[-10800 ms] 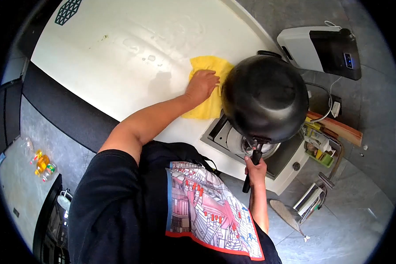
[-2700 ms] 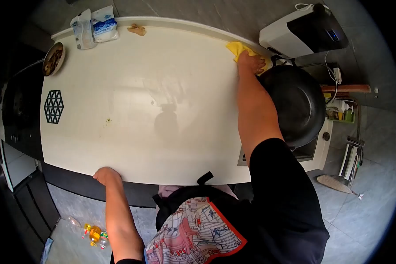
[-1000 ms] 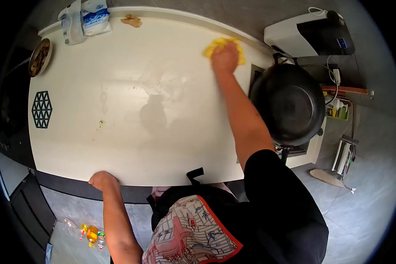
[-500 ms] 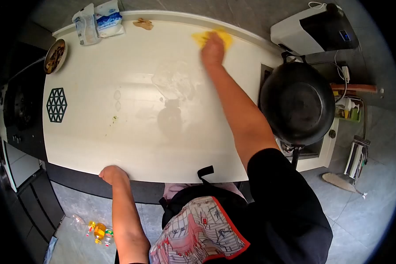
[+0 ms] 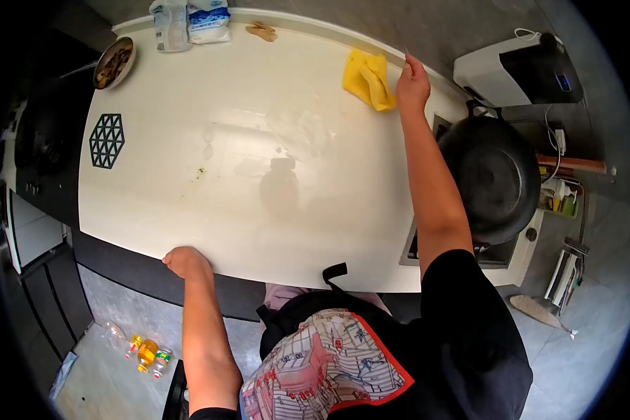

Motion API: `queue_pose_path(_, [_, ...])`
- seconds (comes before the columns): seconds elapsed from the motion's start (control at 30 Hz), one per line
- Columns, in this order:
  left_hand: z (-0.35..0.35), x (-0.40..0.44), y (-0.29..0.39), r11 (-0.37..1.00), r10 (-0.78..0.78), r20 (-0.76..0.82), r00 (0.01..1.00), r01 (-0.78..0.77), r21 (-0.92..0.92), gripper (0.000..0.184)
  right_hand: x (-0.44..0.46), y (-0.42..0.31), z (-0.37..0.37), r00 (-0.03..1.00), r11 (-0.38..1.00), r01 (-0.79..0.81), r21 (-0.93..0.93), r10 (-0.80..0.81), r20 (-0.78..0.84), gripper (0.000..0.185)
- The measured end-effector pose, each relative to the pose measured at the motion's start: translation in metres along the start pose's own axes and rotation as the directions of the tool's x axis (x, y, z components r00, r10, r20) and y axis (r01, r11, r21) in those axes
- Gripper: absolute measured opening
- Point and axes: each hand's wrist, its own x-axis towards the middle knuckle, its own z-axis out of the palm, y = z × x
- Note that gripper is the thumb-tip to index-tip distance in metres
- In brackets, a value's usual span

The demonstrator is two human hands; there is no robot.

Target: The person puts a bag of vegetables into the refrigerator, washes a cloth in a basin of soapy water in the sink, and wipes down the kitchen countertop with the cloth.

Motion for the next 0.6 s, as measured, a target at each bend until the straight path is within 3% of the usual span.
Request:
queue_pose_path(0.07, [0.044,0.107,-0.037,0.991,-0.034,0.172,0.985,0.011,0.134,0.059,-0.01,0.01,0.016,0.999,0.998,-0.008,-0.063,0.01,0.031,0.036])
queue_pose_path(0.1, [0.064,0.158,-0.054,0.98,-0.051,0.256,0.965,-0.001,0.199,0.059,-0.022,0.016,0.037,0.984,0.951,0.174,-0.256,-0.158,0.083,0.036])
queue_pose_path(0.13, [0.051,0.117,-0.042,0.994,-0.02,0.151,0.988,0.003,0.11,0.059,-0.029,0.018,0.055,0.937,0.835,0.349,-0.425,-0.309,0.163,0.036])
queue_pose_path(0.17, [0.034,0.07,-0.027,1.0,0.012,0.044,0.999,-0.012,0.019,0.059,-0.032,0.015,0.068,0.937,0.837,0.349,-0.421,-0.306,0.167,0.036])
queue_pose_path(0.2, [0.017,0.022,-0.012,0.997,0.043,-0.063,0.997,-0.047,-0.065,0.059,-0.035,0.012,0.08,0.933,0.775,0.332,-0.538,-0.354,0.066,0.036])
queue_pose_path(0.23, [0.021,0.024,-0.01,0.997,0.044,-0.066,0.997,-0.049,-0.064,0.059,-0.035,0.011,0.09,0.912,0.703,0.295,-0.647,-0.409,-0.029,0.036])
queue_pose_path(0.27, [0.021,0.023,-0.008,0.997,0.023,-0.095,0.995,-0.031,-0.074,0.058,-0.033,0.014,0.096,0.914,0.704,0.293,-0.647,-0.404,-0.025,0.036])
queue_pose_path(0.33, [0.016,0.017,-0.012,0.997,0.002,-0.12,0.993,-0.011,-0.076,0.058,-0.031,0.021,0.102,0.884,0.745,0.447,-0.496,-0.454,0.114,0.032])
queue_pose_path(0.37, [-0.001,-0.012,0.001,0.996,-0.003,-0.084,0.996,-0.005,-0.084,0.058,-0.038,0.015,0.099,0.869,0.817,0.492,-0.302,-0.44,0.226,0.031])
queue_pose_path(0.4, [-0.01,-0.027,0.009,0.995,-0.008,-0.051,0.999,0.003,-0.096,0.058,-0.053,0.001,0.087,0.765,0.774,0.612,-0.161,-0.529,0.367,0.036])
queue_pose_path(0.47, [0.027,0.035,-0.017,0.999,-0.022,-0.08,0.997,0.018,-0.049,0.058,-0.048,0.013,0.086,0.672,0.762,0.646,0.049,-0.598,0.436,0.038])
queue_pose_path(0.53, [0.032,0.049,-0.02,1.0,-0.024,-0.11,0.994,0.024,-0.006,0.058,-0.037,-0.003,0.082,0.761,0.853,0.514,0.095,-0.504,0.408,0.032])
queue_pose_path(0.6, [0.015,0.01,-0.009,0.999,0.038,-0.174,0.984,-0.041,-0.016,0.058,-0.009,-0.003,0.106,0.749,0.824,0.563,0.057,-0.539,0.385,0.032])
